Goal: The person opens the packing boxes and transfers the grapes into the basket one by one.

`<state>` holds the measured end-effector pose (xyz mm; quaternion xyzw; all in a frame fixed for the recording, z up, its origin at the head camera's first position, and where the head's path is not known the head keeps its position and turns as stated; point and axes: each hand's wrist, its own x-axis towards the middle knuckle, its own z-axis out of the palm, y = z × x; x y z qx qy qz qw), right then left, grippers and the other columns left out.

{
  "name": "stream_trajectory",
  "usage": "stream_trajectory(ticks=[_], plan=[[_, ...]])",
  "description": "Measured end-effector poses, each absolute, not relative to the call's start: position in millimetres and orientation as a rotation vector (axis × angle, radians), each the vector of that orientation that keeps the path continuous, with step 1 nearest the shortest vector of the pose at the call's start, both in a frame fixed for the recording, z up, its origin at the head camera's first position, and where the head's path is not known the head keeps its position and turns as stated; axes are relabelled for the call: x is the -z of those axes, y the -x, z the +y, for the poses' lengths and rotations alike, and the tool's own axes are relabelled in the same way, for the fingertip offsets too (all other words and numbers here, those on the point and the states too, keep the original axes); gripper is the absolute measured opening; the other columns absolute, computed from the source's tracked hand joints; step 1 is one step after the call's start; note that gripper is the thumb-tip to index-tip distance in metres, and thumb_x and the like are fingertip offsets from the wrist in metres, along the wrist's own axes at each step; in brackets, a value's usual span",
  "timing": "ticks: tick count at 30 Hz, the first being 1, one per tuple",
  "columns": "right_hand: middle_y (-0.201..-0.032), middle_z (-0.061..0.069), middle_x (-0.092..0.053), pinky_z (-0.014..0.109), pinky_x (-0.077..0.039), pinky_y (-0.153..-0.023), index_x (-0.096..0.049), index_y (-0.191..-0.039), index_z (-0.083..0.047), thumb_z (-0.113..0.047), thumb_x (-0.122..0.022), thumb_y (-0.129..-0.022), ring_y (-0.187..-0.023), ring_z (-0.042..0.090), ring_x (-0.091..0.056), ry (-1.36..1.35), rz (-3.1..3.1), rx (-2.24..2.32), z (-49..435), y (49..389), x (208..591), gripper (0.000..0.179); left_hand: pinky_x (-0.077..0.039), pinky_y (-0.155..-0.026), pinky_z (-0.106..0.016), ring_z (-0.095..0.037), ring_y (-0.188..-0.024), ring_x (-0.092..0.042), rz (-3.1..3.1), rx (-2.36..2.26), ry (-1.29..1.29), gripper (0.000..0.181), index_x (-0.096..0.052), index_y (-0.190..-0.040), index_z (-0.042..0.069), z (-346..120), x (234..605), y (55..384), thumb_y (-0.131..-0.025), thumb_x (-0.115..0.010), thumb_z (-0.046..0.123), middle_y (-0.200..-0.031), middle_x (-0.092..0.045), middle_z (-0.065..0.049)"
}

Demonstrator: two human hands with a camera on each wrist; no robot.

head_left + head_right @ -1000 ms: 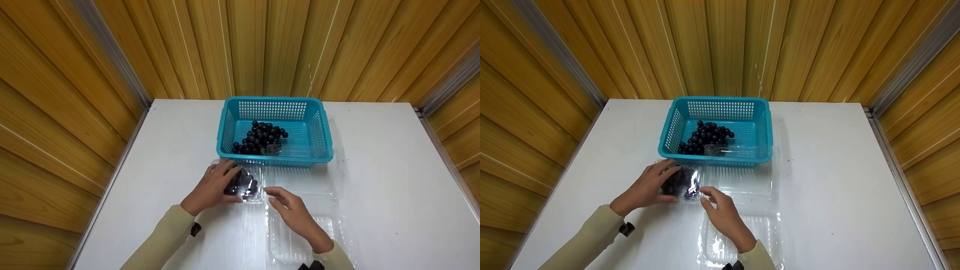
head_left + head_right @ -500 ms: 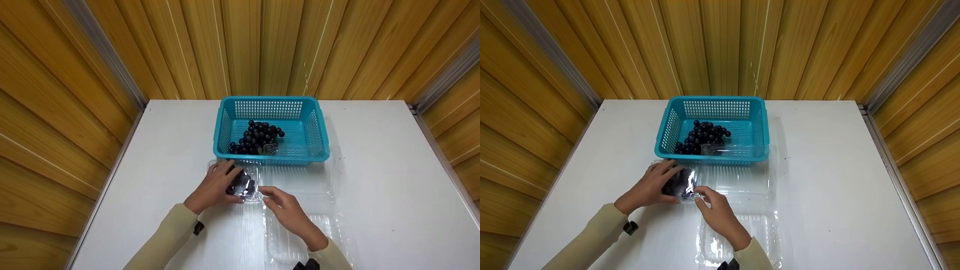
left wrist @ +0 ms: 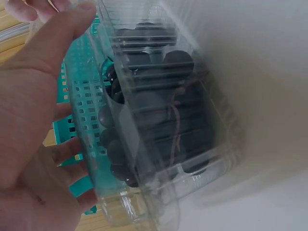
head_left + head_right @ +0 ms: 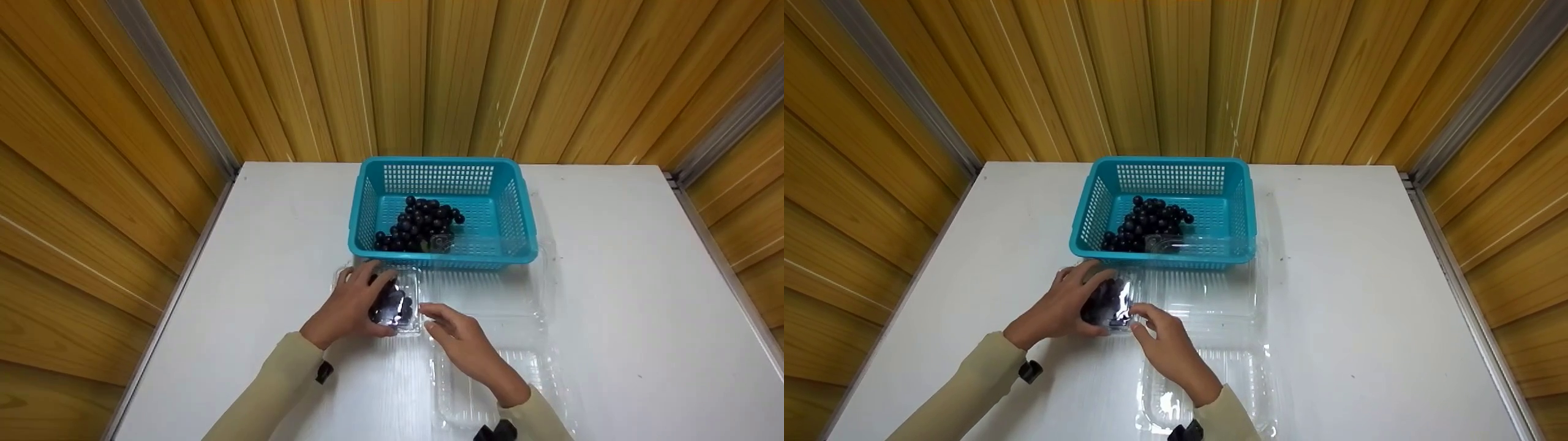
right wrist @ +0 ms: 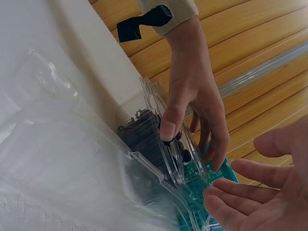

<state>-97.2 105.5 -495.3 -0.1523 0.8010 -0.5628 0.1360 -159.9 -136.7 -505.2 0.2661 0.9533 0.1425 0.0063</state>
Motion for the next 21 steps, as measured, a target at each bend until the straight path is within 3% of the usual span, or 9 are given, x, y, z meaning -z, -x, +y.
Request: stream_trajectory(ticks=[6,13,21], plan=[[-0.141,0.013,-0.053,0.044,-0.044,-0.105,-0.053,-0.134,-0.007,-0.03,-0.051,-0.1,-0.132,0.031,-0.05,0.449,2.316,1.627,104.9,97.7,494.9,0.041,-0.021,-0.114,-0.061,-0.03,-0.146,-0.025,2.974,-0.463,-0.851,0.119,-0.029,-0.151,0.025,-141.0,510.1,156.7,-0.054,-0.084,0.066,-0.158,-0.025,-0.01],[-0.139,0.014,-0.055,0.042,-0.045,-0.104,-0.054,-0.134,-0.007,-0.026,-0.051,-0.101,-0.131,0.031,-0.051,0.464,2.318,1.629,102.4,98.8,497.1,0.038,-0.021,-0.114,-0.059,-0.028,-0.144,-0.028,3.006,-0.532,-0.868,0.107,-0.03,-0.151,0.023,-145.1,517.6,155.9,-0.065,-0.078,0.066,-0.154,-0.032,-0.01],[-0.145,0.016,-0.048,0.04,-0.045,-0.105,-0.053,-0.134,-0.005,-0.025,-0.052,-0.1,-0.133,0.031,-0.048,0.473,2.309,1.647,98.3,98.9,498.5,0.039,-0.013,-0.115,-0.066,-0.027,-0.141,-0.031,3.032,-0.621,-0.838,0.098,-0.035,-0.148,0.027,-146.8,522.7,154.7,-0.067,-0.077,0.063,-0.15,-0.036,-0.01]])
